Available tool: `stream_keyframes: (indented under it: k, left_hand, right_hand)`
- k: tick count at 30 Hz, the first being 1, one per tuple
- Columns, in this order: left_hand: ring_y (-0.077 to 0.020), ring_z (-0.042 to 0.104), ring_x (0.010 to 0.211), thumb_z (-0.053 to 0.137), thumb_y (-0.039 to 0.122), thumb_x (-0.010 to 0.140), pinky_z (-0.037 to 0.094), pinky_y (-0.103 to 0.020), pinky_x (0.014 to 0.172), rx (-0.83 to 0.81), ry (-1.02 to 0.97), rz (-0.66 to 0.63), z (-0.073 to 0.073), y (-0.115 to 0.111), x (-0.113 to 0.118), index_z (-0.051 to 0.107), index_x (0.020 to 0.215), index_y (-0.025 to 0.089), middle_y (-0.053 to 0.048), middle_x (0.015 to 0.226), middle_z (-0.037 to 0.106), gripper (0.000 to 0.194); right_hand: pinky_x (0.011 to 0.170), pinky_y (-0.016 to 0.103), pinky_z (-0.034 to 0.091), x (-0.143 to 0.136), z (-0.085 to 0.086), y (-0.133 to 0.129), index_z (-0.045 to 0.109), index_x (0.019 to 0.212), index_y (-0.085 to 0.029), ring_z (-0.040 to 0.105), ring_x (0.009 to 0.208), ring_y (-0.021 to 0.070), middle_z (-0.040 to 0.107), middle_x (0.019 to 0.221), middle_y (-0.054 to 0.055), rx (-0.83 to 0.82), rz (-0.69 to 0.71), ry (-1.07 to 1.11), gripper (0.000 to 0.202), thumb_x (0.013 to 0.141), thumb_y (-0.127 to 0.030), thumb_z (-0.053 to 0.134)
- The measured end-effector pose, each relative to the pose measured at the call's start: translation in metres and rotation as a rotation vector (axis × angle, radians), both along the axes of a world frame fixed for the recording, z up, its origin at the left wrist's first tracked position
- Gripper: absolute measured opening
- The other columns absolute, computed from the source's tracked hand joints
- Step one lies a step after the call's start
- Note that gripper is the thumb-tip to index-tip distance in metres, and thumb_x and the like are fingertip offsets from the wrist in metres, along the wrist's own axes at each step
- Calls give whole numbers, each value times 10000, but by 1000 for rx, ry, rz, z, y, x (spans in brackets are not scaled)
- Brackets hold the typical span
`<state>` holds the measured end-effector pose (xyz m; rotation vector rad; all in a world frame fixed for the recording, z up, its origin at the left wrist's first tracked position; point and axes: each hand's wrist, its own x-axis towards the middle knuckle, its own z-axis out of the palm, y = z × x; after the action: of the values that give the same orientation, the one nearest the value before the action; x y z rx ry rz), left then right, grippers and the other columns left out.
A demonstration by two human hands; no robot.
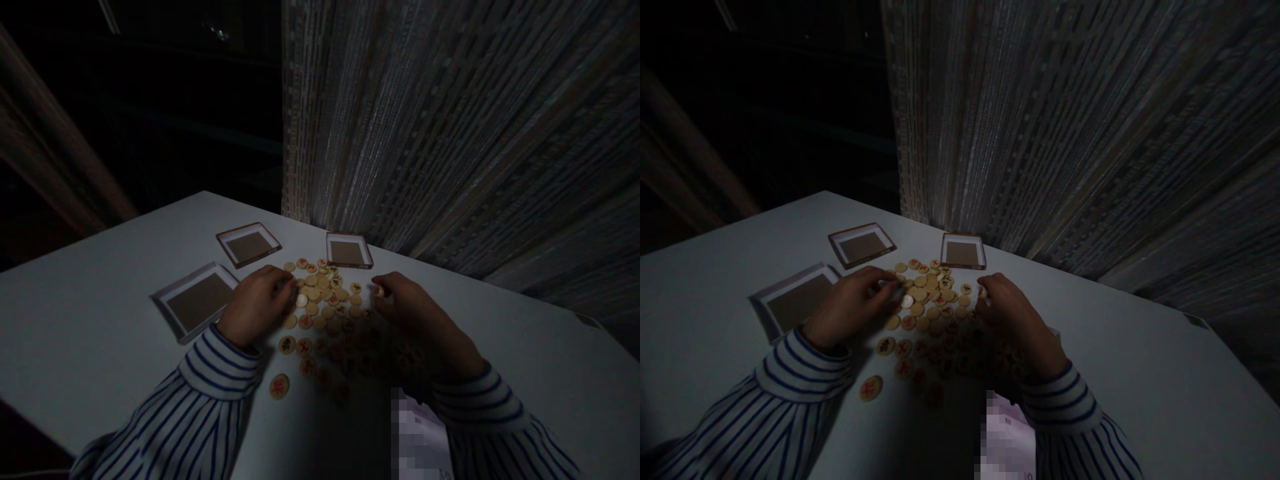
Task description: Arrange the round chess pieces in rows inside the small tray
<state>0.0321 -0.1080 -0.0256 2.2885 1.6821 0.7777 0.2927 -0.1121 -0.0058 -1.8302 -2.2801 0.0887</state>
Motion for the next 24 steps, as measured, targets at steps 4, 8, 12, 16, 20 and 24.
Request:
stream_keyframes:
  k: [4, 8, 12, 16, 20, 24]
  left_hand:
    - [-212, 627, 853, 405, 339, 873, 487, -338, 781, 5, -6, -8, 0, 0, 0, 658, 972, 152, -83, 978, 671, 330]
    - [-211, 626, 848, 407, 329, 872, 487, -336, 778, 4, -11, -14, 0, 1, 0, 657, 963, 148, -83, 971, 672, 321]
    - [-215, 626, 844, 406, 341, 873, 488, -347, 775, 16, -5, -12, -1, 1, 0, 657, 961, 154, -82, 976, 671, 325]
    - [-221, 627, 856, 398, 342, 872, 492, -350, 769, 34, 9, -6, -1, 1, 0, 662, 950, 163, -87, 969, 671, 328]
    - [-222, 625, 865, 392, 335, 874, 493, -347, 769, 44, 15, -19, -1, 1, 0, 661, 946, 161, -88, 960, 669, 329]
    - [-233, 620, 880, 384, 328, 879, 487, -364, 787, 49, 10, -29, -2, 2, -1, 655, 957, 146, -98, 958, 663, 335]
  right_hand:
    - [827, 271, 427, 2, -6, 2, 625, 1087, -87, 593, 915, 194, 639, 1025, 134, -16, 28, -8, 330, 785, -117, 496]
    - [806, 271, 434, 5, -8, 4, 630, 1076, -110, 598, 918, 193, 648, 1032, 123, -12, 34, -1, 326, 774, -105, 506]
    - [746, 266, 436, 3, -5, 2, 634, 1040, -129, 615, 850, 182, 673, 981, 102, -65, 2, 9, 270, 809, -150, 497]
    - [707, 266, 424, 1, -4, -1, 620, 1018, -144, 616, 818, 181, 680, 937, 86, -85, -2, 14, 241, 826, -198, 486]
    - [689, 274, 404, 2, -4, 1, 630, 980, -162, 604, 819, 192, 662, 943, 89, -69, -23, -60, 241, 830, -289, 490]
    - [682, 276, 391, -1, -2, 4, 630, 962, -157, 604, 804, 193, 670, 927, 92, -117, -31, -103, 248, 842, -292, 459]
